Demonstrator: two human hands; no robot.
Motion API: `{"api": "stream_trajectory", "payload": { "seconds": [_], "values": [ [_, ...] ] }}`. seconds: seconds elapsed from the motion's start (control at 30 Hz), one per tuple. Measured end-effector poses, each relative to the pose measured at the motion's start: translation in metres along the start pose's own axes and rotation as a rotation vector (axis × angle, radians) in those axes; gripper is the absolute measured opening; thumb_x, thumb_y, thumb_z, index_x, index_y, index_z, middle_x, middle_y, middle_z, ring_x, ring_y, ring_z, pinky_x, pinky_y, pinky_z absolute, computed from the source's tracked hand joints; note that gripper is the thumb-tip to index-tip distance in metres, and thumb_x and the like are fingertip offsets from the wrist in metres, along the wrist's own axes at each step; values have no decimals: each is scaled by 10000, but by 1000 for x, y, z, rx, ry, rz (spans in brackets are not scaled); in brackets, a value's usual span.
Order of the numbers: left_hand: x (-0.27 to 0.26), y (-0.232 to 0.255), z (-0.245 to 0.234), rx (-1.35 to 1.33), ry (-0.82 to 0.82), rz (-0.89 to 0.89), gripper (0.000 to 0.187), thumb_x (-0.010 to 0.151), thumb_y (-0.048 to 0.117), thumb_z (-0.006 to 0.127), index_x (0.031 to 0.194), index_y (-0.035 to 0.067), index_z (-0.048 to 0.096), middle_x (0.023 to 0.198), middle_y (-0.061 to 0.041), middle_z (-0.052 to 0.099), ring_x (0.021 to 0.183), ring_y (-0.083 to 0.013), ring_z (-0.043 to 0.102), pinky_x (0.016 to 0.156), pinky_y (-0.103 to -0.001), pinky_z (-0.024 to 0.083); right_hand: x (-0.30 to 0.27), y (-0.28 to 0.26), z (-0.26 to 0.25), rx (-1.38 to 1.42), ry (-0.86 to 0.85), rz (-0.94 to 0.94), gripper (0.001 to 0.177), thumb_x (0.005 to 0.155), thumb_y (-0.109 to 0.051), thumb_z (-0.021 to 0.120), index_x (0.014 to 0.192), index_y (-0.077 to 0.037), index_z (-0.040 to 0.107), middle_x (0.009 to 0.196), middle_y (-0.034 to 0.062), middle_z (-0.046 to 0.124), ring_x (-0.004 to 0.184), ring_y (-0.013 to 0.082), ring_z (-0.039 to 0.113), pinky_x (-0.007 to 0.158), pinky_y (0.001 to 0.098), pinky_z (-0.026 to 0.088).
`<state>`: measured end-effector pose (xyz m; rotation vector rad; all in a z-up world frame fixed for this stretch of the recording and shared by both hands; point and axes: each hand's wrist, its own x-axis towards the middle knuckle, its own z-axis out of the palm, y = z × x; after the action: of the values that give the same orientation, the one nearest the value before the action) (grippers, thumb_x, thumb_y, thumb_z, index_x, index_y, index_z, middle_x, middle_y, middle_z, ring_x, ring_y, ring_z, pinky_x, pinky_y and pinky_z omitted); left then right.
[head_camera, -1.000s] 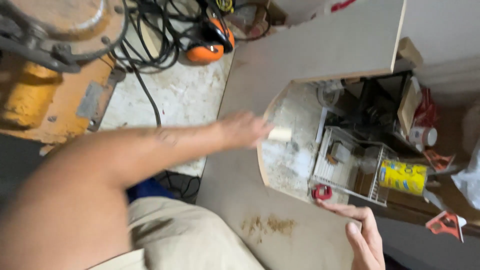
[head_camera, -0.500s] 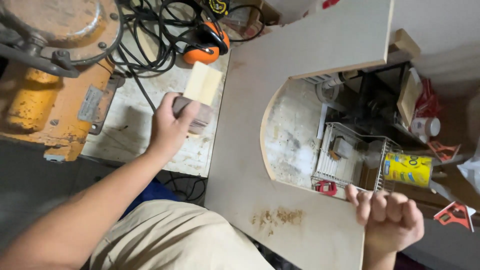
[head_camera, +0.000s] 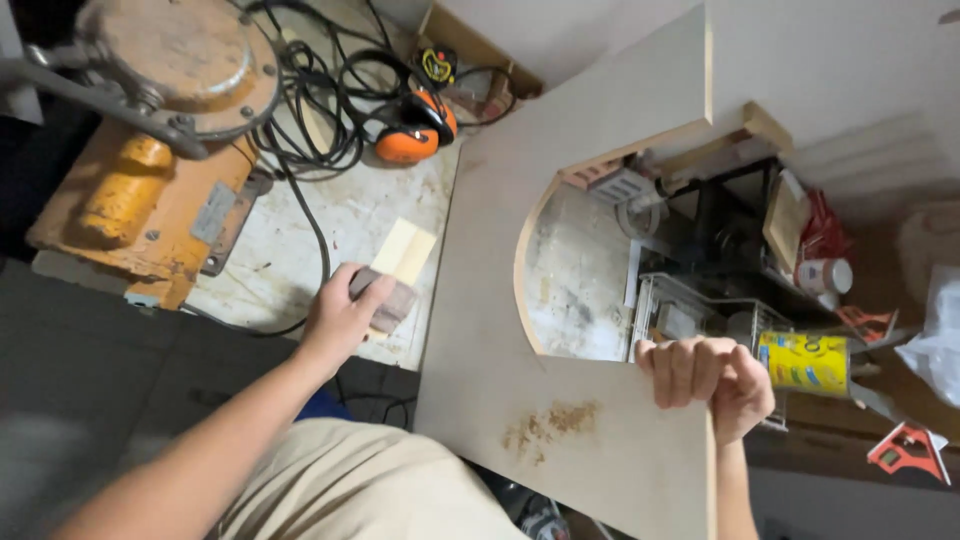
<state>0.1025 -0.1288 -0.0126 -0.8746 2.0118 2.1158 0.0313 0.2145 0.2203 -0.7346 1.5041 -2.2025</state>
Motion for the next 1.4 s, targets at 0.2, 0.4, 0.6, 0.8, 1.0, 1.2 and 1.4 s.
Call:
{"api": "stream_trajectory", "payload": {
  "seconds": [0.2, 0.4, 0.6, 0.8, 1.0, 1.2, 1.4],
  "values": [
    [-39, 2, -21, 14, 55, -120, 436, 936, 469, 648, 1159, 95, 667, 968, -62, 684, 846, -213, 648, 622, -361, 486, 15, -37, -27, -83, -101, 93, 522, 1000, -369, 569, 571, -88, 465, 502, 69, 473, 429, 207, 447, 620, 376, 347],
    [-54, -35, -18, -40, 114, -85, 423, 921, 458, 698, 1095, 74, 673, 908, -47, 672, 820, -185, 622, 673, -335, 468, 3, -49, -62, -241, -207, 167, 423, 938, -264, 539, 562, -122, 408, 456, 30, 410, 408, 173, 407, 801, 414, 344],
    [-72, -26, -11, 129, 86, -116, 565, 886, 512, 664, 1267, 95, 669, 1120, -81, 750, 977, -232, 687, 777, -368, 509, -4, -57, -75, -508, -190, 241, 367, 1012, -240, 591, 703, -135, 422, 650, 18, 424, 596, 165, 409, 891, 391, 398],
    [-86, -33, -4, 265, 31, -109, 492, 884, 518, 673, 1196, 138, 669, 1099, -57, 756, 974, -243, 689, 797, -375, 505, -23, -78, -52, -1301, 171, 574, 279, 942, -278, 708, 1156, -104, 747, 924, 72, 679, 862, 178, 602, 828, 313, 468],
    [-99, -30, -10, 331, -34, -167, 548, 896, 505, 660, 1304, 139, 656, 1213, -74, 758, 1055, -257, 703, 846, -388, 525, -76, -76, -50, -1885, 300, 817, 383, 1017, -456, 631, 1002, -111, 465, 722, 201, 606, 703, 462, 573, 665, 485, 440],
    [-65, -51, -29, 353, -179, -164, 471, 892, 475, 696, 1228, 147, 674, 1127, -67, 780, 982, -253, 715, 804, -392, 525, -82, -56, -33, -2061, 649, 886, 430, 1064, -500, 539, 1101, -81, 451, 978, 317, 737, 912, 616, 660, 760, 633, 475],
    [-32, -91, -79, 398, -342, -157, 474, 845, 483, 739, 1217, 193, 687, 1065, -82, 798, 964, -271, 735, 823, -386, 531, -69, -42, -24, -2143, 969, 936, 651, 904, -754, 676, 1035, -116, 667, 1036, 265, 771, 1035, 536, 690, 832, 594, 515]
  ]
}}
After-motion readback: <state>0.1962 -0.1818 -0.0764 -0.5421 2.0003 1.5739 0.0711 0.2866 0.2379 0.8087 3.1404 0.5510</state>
